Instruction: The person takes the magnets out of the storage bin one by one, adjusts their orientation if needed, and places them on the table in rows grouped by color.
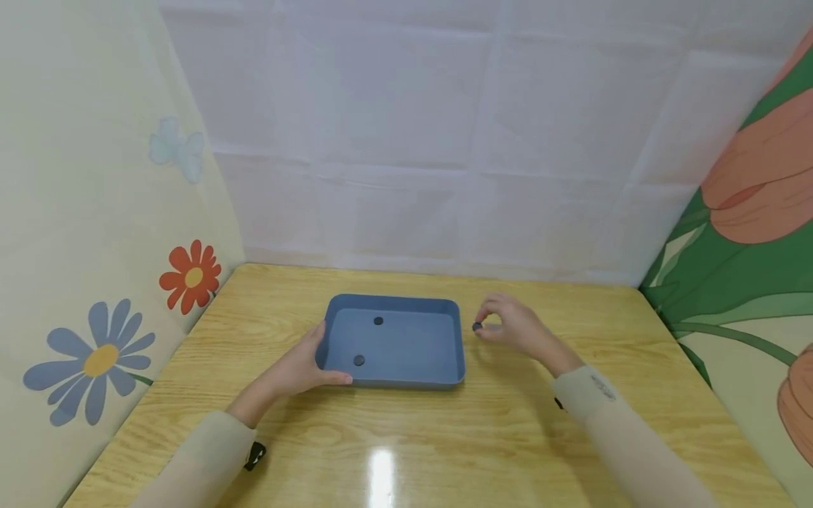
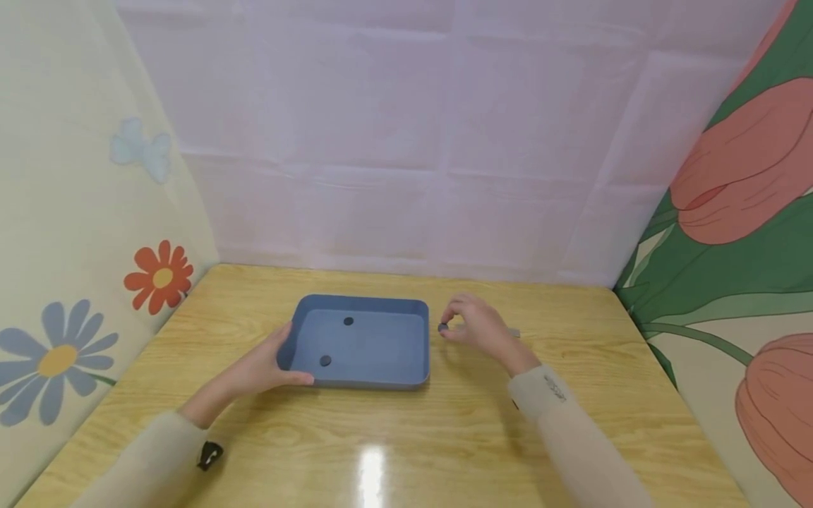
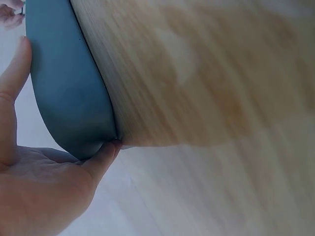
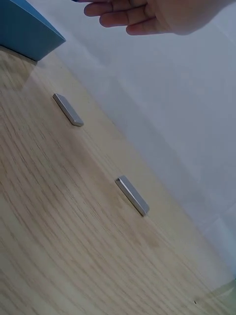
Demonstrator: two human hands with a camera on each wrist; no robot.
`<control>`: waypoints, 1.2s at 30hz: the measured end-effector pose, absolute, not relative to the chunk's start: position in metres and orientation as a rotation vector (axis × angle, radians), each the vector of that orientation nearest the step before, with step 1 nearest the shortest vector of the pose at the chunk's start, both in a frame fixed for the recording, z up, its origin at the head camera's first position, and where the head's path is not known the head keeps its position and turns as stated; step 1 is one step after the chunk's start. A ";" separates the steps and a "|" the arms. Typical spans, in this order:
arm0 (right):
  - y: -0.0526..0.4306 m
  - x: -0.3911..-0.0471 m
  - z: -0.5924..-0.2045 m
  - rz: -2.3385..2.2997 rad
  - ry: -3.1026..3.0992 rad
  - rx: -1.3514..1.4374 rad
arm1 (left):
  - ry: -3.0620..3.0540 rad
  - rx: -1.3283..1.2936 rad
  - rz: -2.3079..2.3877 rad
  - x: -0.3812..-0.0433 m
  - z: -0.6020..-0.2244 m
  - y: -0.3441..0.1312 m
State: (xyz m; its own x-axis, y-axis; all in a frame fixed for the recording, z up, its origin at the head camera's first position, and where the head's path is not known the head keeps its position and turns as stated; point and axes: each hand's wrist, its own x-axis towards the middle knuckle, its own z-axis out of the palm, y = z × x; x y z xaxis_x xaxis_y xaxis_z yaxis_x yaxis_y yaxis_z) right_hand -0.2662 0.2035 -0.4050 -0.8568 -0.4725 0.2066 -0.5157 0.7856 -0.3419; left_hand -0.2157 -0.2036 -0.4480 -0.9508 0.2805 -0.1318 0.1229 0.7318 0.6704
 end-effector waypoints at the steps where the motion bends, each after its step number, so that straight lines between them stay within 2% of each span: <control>1: 0.205 -0.265 -0.405 0.602 -2.866 0.789 | 2.712 0.322 1.025 -0.216 -0.448 -0.204; 18: 0.234 -0.258 -0.413 0.583 -2.860 0.732 | 2.707 0.318 1.020 -0.215 -0.446 -0.203; 36: 0.239 -0.256 -0.432 0.582 -2.874 0.729 | 2.712 0.324 1.018 -0.214 -0.444 -0.203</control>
State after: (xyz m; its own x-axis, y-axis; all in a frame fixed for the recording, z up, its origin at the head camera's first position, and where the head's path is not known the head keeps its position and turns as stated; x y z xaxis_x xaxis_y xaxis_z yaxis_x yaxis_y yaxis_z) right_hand -0.2558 0.2387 -0.4324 -0.8769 -0.4341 0.2064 -0.4802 0.8103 -0.3360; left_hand -0.2142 -0.2028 -0.4440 -0.9501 0.2825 -0.1327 0.1255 0.7350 0.6664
